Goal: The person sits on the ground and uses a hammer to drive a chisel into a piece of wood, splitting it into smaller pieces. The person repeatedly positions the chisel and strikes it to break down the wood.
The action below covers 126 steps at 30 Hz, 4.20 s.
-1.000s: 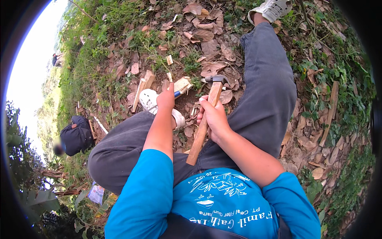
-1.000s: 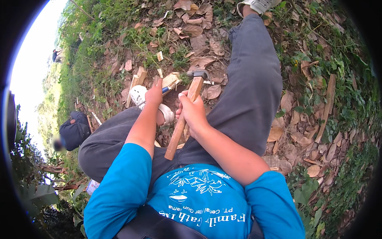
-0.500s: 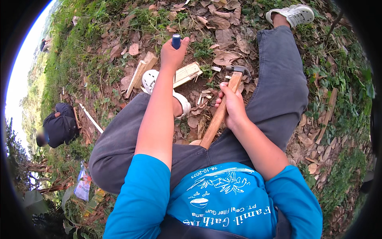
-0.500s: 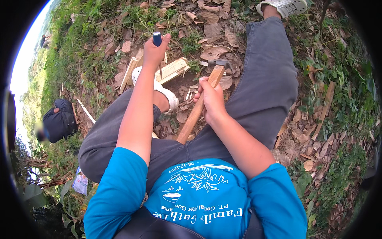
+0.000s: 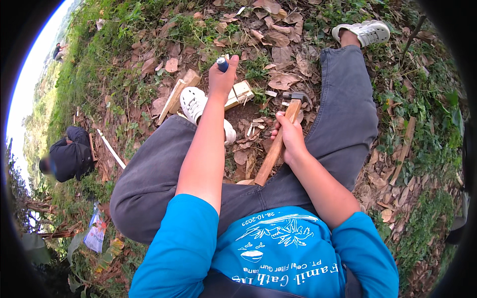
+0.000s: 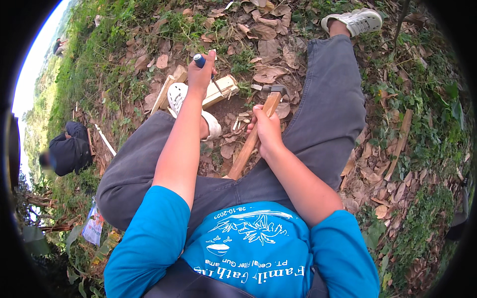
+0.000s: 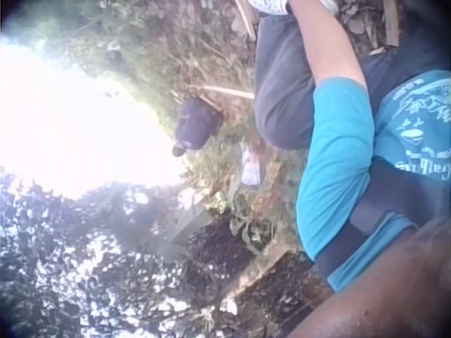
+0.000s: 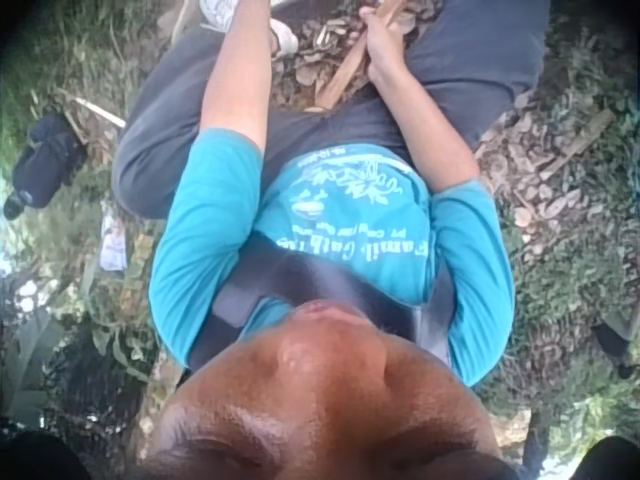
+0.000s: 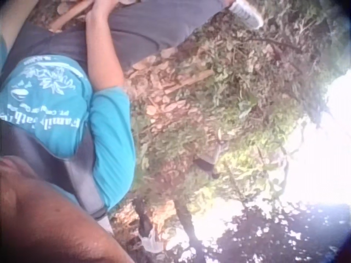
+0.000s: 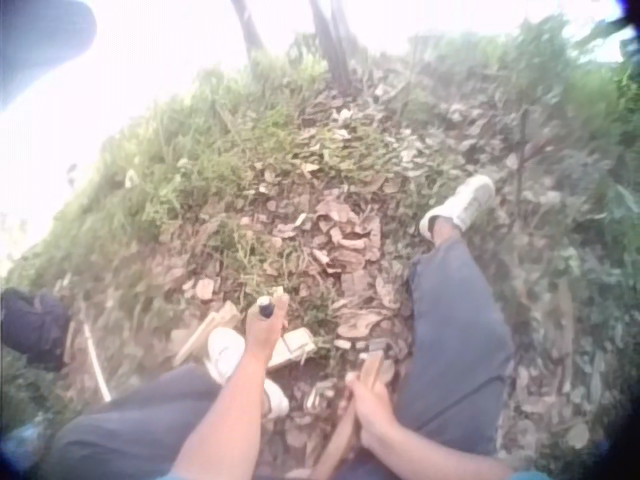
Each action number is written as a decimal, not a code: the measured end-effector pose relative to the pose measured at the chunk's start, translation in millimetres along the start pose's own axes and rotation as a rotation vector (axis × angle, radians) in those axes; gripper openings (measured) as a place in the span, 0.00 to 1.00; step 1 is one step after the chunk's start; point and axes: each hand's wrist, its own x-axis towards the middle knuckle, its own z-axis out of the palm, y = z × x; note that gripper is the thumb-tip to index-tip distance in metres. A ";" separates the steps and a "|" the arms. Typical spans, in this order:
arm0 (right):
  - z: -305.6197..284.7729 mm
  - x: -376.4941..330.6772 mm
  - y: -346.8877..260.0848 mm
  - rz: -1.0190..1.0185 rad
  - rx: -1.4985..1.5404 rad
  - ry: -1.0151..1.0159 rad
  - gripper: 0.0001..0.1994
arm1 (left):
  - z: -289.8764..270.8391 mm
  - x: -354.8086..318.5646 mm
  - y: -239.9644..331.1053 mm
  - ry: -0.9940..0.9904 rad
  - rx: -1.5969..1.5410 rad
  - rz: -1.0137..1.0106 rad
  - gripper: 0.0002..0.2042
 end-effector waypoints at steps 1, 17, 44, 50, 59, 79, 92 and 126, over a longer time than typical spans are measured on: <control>-0.7 0.2 -1.0 -0.002 0.003 0.001 0.11 | 2.8 -2.4 1.7 -0.003 0.034 -0.005 0.17; -2.0 -1.2 -8.0 0.014 0.020 -0.040 0.11 | 37.4 -25.1 0.2 0.090 0.325 0.328 0.22; -7.6 22.7 -13.5 0.085 -0.055 0.025 0.12 | -6.3 66.0 -2.3 0.087 0.002 0.253 0.17; -10.2 28.1 -12.1 0.064 -0.018 0.063 0.13 | -1.2 74.2 -21.1 0.058 0.133 0.282 0.16; -12.9 29.4 -14.1 0.082 -0.048 0.038 0.13 | -2.8 70.9 -21.2 0.124 0.179 0.315 0.15; -18.5 30.5 -25.1 0.078 -0.098 0.023 0.13 | 9.9 90.5 -17.4 0.152 0.221 0.214 0.18; -8.2 25.7 -13.5 0.052 -0.352 -0.080 0.12 | -2.9 101.2 -19.9 0.118 0.148 0.114 0.19; 176.6 74.5 -199.2 -1.019 -1.644 -0.410 0.19 | 5.2 95.4 -6.3 0.206 -0.059 0.202 0.14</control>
